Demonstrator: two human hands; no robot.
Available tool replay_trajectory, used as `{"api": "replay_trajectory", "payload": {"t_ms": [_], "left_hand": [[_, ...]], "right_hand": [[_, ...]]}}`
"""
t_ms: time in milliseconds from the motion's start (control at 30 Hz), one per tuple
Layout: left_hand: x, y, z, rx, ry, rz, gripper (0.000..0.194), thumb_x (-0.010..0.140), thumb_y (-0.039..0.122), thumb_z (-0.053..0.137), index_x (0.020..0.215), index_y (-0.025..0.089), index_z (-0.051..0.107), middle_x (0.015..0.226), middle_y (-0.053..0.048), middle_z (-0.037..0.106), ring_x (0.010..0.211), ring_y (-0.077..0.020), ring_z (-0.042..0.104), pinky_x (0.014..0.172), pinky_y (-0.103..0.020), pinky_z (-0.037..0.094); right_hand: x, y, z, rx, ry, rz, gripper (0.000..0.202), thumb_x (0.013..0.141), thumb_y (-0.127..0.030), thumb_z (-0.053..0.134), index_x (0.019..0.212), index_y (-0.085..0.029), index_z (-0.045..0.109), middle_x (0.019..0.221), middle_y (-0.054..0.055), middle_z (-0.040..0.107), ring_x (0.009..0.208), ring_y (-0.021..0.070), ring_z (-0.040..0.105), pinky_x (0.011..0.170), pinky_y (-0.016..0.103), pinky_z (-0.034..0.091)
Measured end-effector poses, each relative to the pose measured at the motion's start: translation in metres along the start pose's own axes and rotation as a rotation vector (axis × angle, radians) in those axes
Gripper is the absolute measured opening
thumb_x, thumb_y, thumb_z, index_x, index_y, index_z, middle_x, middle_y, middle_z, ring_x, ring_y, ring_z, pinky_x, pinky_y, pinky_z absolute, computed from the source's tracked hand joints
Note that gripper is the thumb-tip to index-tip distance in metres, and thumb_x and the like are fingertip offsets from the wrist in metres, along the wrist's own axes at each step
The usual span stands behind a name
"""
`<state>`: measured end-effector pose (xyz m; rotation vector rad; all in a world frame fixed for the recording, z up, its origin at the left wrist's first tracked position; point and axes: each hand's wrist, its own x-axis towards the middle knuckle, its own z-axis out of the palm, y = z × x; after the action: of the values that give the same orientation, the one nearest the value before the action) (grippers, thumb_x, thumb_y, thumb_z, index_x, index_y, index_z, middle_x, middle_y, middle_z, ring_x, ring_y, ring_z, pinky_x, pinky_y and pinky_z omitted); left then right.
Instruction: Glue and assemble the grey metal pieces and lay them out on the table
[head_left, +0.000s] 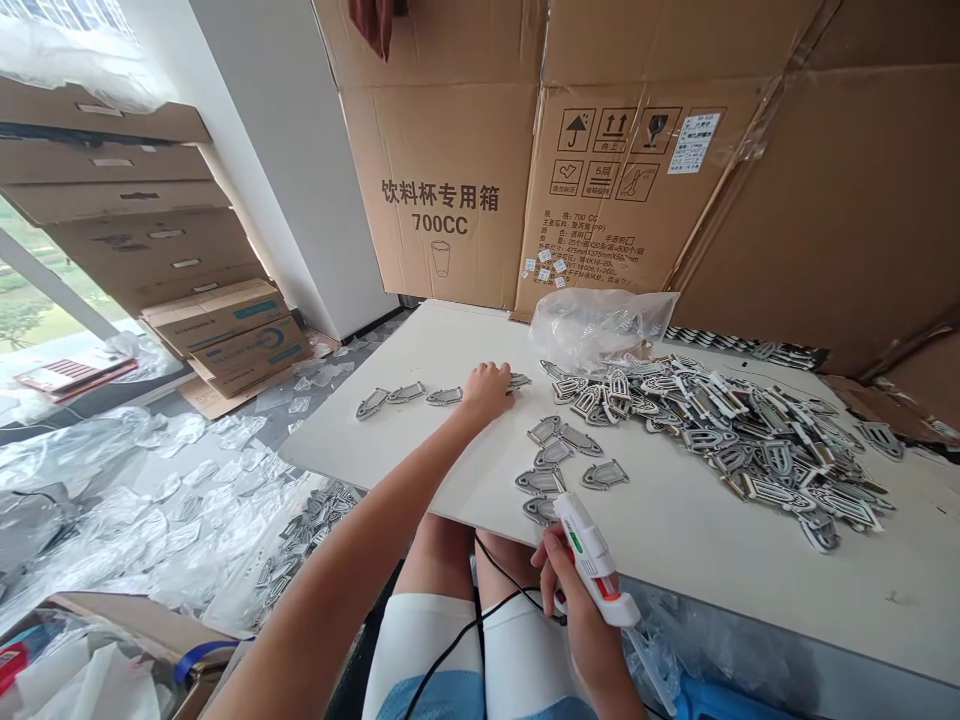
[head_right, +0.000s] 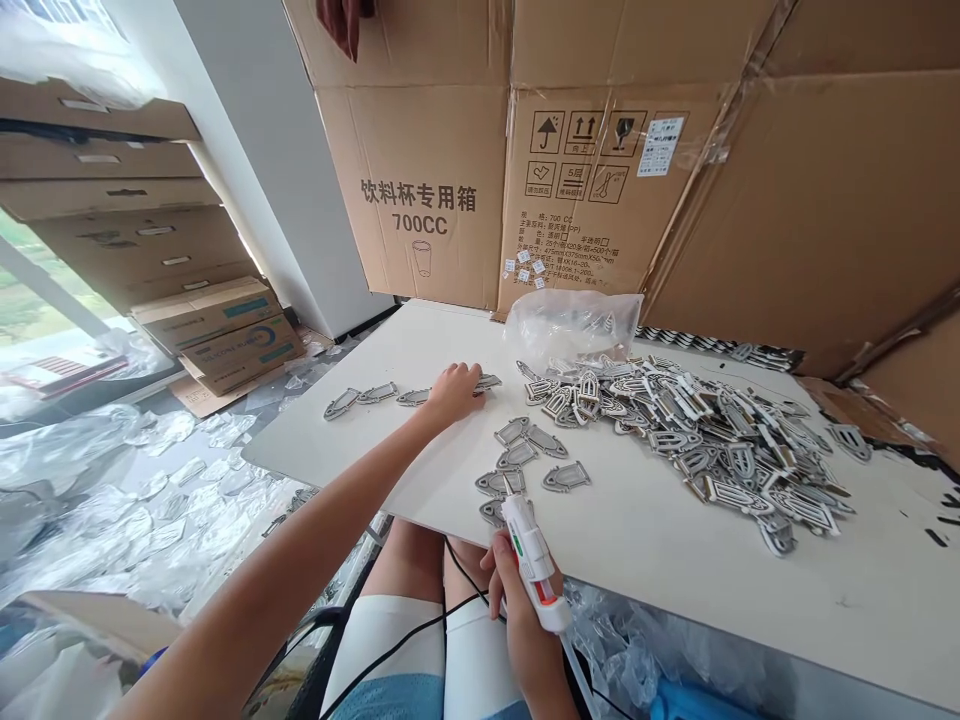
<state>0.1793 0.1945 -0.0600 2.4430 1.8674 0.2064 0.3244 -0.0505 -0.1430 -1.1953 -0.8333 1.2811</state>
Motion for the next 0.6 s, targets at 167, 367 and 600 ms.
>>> {"api": "replay_trajectory", "payload": {"t_ms": [167, 367, 600], "left_hand": [[-0.007, -0.007, -0.005, -0.030, 0.017, 0.043, 0.030, 0.096, 0.032, 0.063, 0.123, 0.020, 0.061, 0.114, -0.014, 0.070, 0.110, -0.0329, 0.065, 0.092, -0.041, 0.050], [-0.013, -0.024, -0.020, 0.032, 0.027, -0.016, 0.033, 0.094, 0.022, 0.063, 0.126, 0.015, 0.059, 0.121, -0.020, 0.066, 0.119, -0.0364, 0.060, 0.099, -0.044, 0.045], [-0.020, -0.023, -0.019, 0.034, -0.033, -0.060, 0.043, 0.087, 0.022, 0.072, 0.128, 0.019, 0.059, 0.126, -0.021, 0.063, 0.115, -0.0382, 0.061, 0.090, -0.044, 0.050]], "right_hand": [[0.013, 0.004, -0.011, 0.014, -0.200, 0.058, 0.061, 0.071, -0.081, 0.078, 0.071, -0.021, 0.064, 0.058, 0.002, 0.065, 0.028, 0.0144, 0.052, 0.030, 0.025, 0.028], [-0.009, -0.001, 0.002, -0.001, 0.042, -0.065, 0.045, 0.086, -0.063, 0.078, 0.085, -0.020, 0.066, 0.069, 0.000, 0.069, 0.033, 0.0084, 0.049, 0.036, 0.023, 0.032], [-0.012, -0.007, 0.005, -0.033, 0.032, -0.101, 0.041, 0.089, -0.060, 0.076, 0.084, -0.021, 0.067, 0.062, -0.002, 0.064, 0.031, 0.0084, 0.048, 0.036, 0.024, 0.027]]}}
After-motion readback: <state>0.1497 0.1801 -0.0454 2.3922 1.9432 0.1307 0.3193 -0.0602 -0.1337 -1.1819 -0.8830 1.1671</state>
